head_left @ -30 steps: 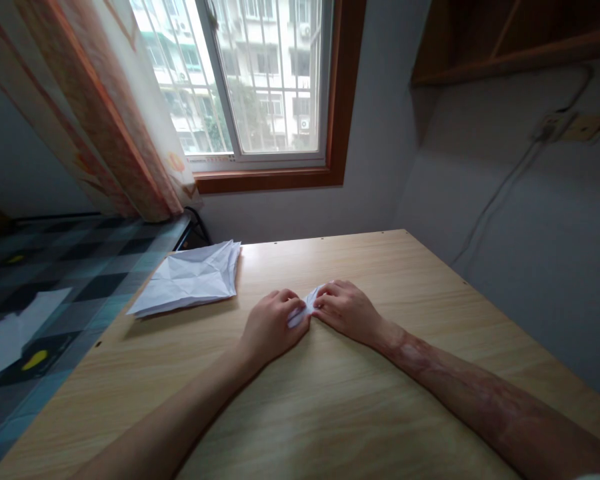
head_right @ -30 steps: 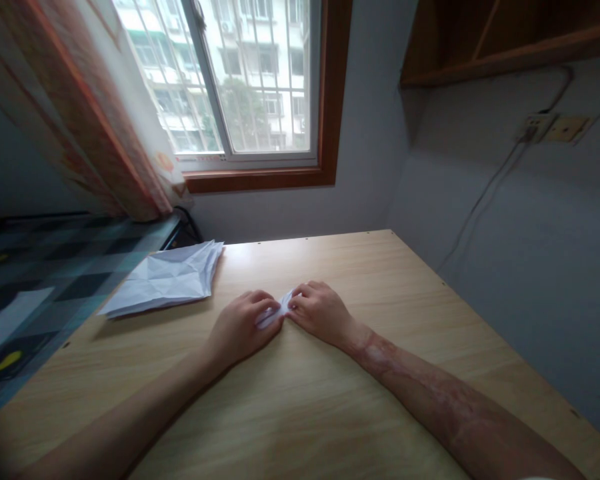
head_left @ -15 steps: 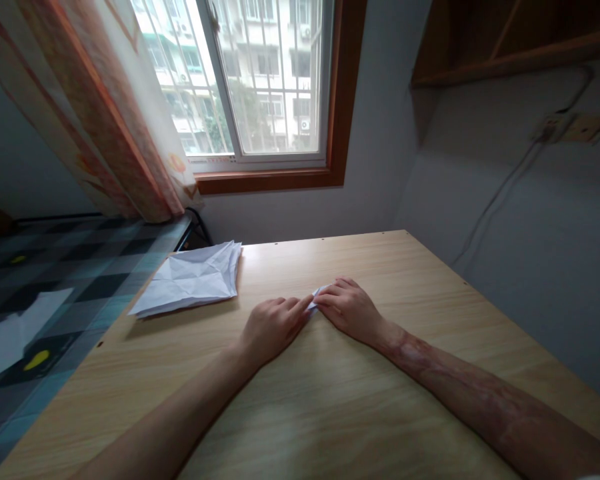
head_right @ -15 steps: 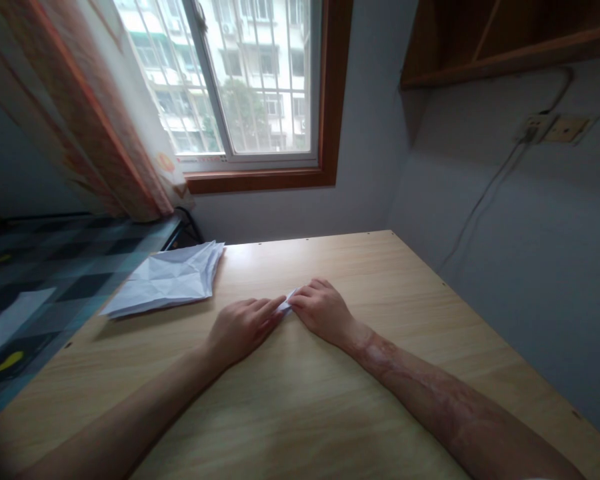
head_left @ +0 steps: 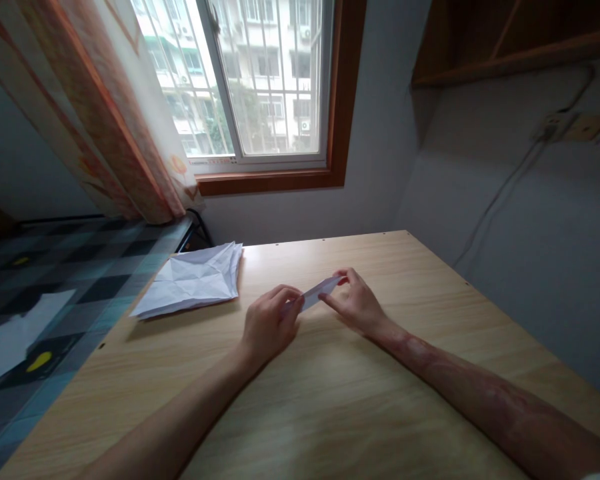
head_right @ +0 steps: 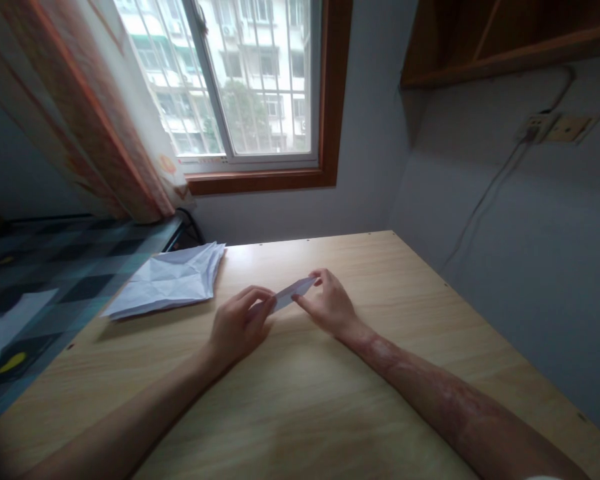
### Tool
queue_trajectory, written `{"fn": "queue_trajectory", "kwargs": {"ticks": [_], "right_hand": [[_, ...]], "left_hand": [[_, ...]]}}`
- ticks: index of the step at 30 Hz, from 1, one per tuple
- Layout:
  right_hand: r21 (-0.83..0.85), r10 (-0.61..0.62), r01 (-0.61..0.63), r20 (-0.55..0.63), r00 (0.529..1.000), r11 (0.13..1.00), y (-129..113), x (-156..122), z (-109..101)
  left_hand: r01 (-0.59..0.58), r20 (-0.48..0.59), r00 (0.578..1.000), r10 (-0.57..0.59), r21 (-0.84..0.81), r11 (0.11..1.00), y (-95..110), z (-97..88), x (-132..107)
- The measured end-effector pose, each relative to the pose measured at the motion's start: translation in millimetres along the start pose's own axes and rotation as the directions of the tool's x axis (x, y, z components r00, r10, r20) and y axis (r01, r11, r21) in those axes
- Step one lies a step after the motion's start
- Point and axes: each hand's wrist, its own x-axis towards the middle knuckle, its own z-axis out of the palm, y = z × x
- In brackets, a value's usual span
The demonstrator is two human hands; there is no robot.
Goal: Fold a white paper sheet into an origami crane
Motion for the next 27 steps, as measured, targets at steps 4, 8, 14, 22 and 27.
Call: {"fn": "queue_trajectory", "kwargs": {"ticks": [4,8,14,22,27], "right_hand": [[0.408,0.234,-0.234,0.05,0.971,0.883,2,3,9],[0.545,0.187,-0.28,0.22,0.957,0.79,-5,1,12],[0.597,0.086,-0.238,0.271,0.959,0.767,-15,-4,11],[0.485,0.053,-0.178,0.259,0.964,0.856,-20,-10,10],[0.503,0.131,-0.197,0.164,0.978,0.842,-22,-15,11]], "left_hand": [[0.03,-0.084,0.996,-0.042,-0.14,0.99,6,3.0,0],[0.076,-0.134,0.985,-0.111,-0.243,0.967,5,6.6,1],[0.115,-0.02,0.991,-0.133,-0.387,0.915,9,12.2,2],[0.193,0.105,0.981,-0.162,-0.509,0.839,16,13.4,4],[0.332,0.155,0.943,-0.295,-0.5,0.8,18,13.3,1]]}}
